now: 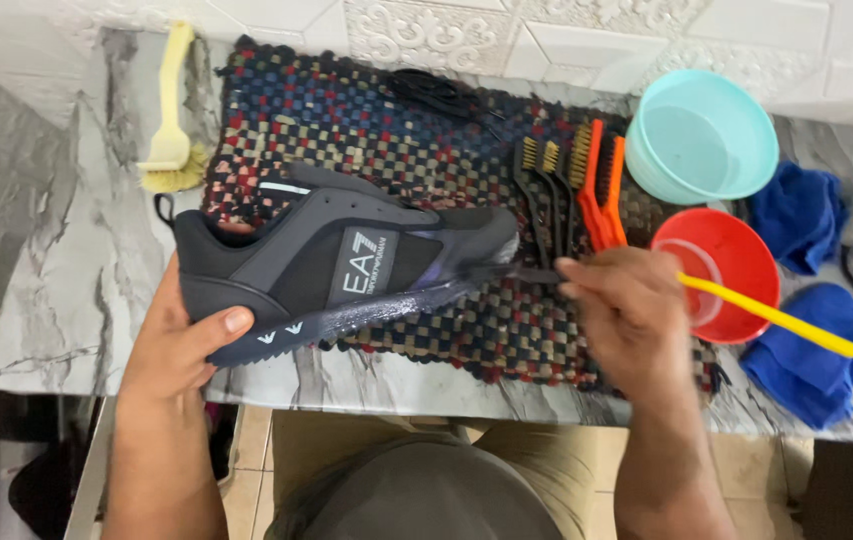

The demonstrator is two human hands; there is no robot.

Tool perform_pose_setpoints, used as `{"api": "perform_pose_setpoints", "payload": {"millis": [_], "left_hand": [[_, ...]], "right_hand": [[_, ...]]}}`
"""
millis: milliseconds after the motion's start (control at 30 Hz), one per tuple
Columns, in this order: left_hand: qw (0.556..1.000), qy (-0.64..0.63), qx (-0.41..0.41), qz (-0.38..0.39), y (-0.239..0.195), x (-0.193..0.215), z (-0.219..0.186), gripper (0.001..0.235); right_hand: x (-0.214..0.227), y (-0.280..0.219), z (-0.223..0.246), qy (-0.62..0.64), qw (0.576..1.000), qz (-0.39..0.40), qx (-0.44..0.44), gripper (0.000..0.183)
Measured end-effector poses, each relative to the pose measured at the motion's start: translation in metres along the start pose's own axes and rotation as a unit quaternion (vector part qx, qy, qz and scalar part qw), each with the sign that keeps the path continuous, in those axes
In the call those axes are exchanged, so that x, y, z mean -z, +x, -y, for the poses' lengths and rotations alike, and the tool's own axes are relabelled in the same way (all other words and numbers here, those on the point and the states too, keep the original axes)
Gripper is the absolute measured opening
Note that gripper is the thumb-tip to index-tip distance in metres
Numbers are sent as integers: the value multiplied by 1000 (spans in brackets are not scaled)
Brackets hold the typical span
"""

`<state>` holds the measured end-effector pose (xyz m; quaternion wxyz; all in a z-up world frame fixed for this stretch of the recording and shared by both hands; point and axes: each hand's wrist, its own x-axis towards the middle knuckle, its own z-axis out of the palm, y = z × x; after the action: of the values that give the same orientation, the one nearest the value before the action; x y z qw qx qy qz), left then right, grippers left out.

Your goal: The person wipes a dark sneaker with a blue cloth, focusing on the sole and upper surfaces. They then use a yellow brush to scrub the sole and side of the shoe, applying a white cleaning substance from a red bowl.

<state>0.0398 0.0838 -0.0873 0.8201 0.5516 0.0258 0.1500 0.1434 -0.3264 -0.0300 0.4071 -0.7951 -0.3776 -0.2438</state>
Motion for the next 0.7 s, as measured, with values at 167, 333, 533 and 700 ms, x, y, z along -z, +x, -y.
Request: {"api": "perform_pose_setpoints", "payload": {"millis": [167, 333, 533, 700], "left_hand": [[994, 82, 73, 23, -1, -4, -21, 84], [992, 88, 85, 5, 4, -4, -29, 84], [993, 61, 96, 45, 11, 0, -35, 81], [993, 66, 100, 7, 11, 7, -29, 81]], "right_hand": [[4, 28, 50, 7, 998, 48, 48, 9], [17, 30, 40, -39, 997, 67, 10, 5], [8, 25, 55, -94, 994, 51, 2, 13], [15, 21, 39, 19, 994, 76, -73, 7]]}}
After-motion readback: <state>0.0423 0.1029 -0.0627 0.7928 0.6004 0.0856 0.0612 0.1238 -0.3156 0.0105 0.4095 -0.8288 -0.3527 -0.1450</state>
